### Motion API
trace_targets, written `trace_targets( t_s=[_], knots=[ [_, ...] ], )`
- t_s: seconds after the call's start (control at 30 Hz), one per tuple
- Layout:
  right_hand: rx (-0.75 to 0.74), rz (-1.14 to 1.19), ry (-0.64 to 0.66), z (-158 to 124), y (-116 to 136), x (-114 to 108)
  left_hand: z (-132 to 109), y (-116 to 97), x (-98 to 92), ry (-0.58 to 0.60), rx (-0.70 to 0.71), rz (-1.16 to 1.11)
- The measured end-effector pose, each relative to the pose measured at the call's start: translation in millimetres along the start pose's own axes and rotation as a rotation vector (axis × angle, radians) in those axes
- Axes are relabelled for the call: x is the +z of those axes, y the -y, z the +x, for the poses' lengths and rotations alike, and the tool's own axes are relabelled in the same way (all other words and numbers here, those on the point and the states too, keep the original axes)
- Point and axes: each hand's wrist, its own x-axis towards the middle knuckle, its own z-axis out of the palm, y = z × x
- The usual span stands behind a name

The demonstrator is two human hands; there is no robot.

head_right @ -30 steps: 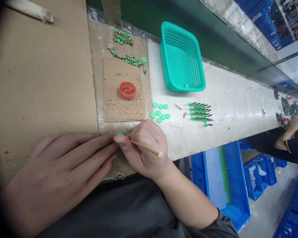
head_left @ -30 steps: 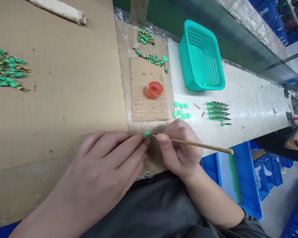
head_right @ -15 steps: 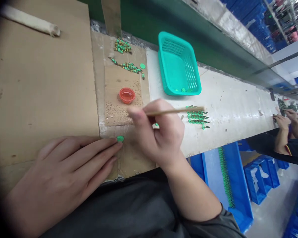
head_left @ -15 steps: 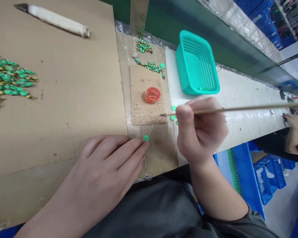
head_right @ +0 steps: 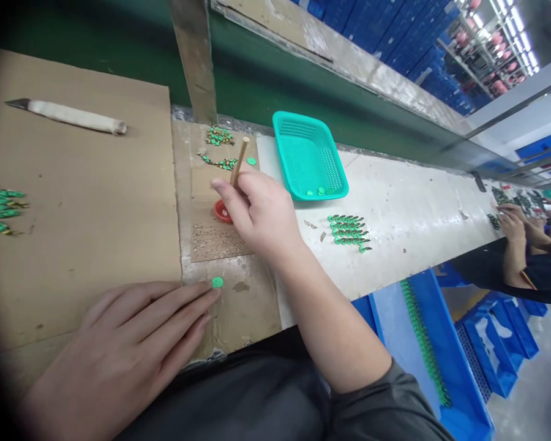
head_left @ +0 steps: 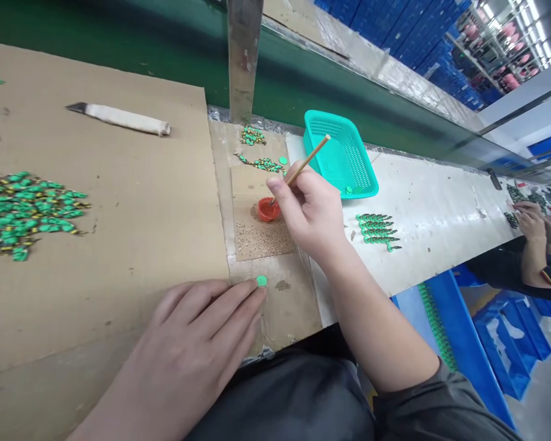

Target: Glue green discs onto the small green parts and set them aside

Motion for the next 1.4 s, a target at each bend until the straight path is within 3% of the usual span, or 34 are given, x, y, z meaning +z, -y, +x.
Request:
trace_targets(
  t_s=[0.2,0.43,0.7,0.87,1.07,1.23,1.4],
  knots=[
    [-0.016,0.036,-0.053,2,7,-4,0,0,1.4,-0.009,-0.023,-0.006],
    [0.011,-0.007,-0.154,-19,38,-25,3,1,-2.1,-0.005,-0.02,-0.035],
    [0.129,-0.015,-0.007,-52,47,-20,0,1,1.5,-0.013,-0.013,-0.003],
    [0.093,0.007,-0.016,-52,45,-21,2,1,1.5,-0.016,-0.01,0.003],
    [0.109,0.074,-0.072,-72,63,-32,5,0,-0.3,-0.014,-0.007,0.016],
    [0.112,0.165,-0.063,-96,77,-26,1,0,0.0,-0.007,-0.032,-0.006],
    [0.1,0.205,-0.057,-100,78,-21,-1,0,-0.3,0.029,-0.039,-0.055]
  ],
)
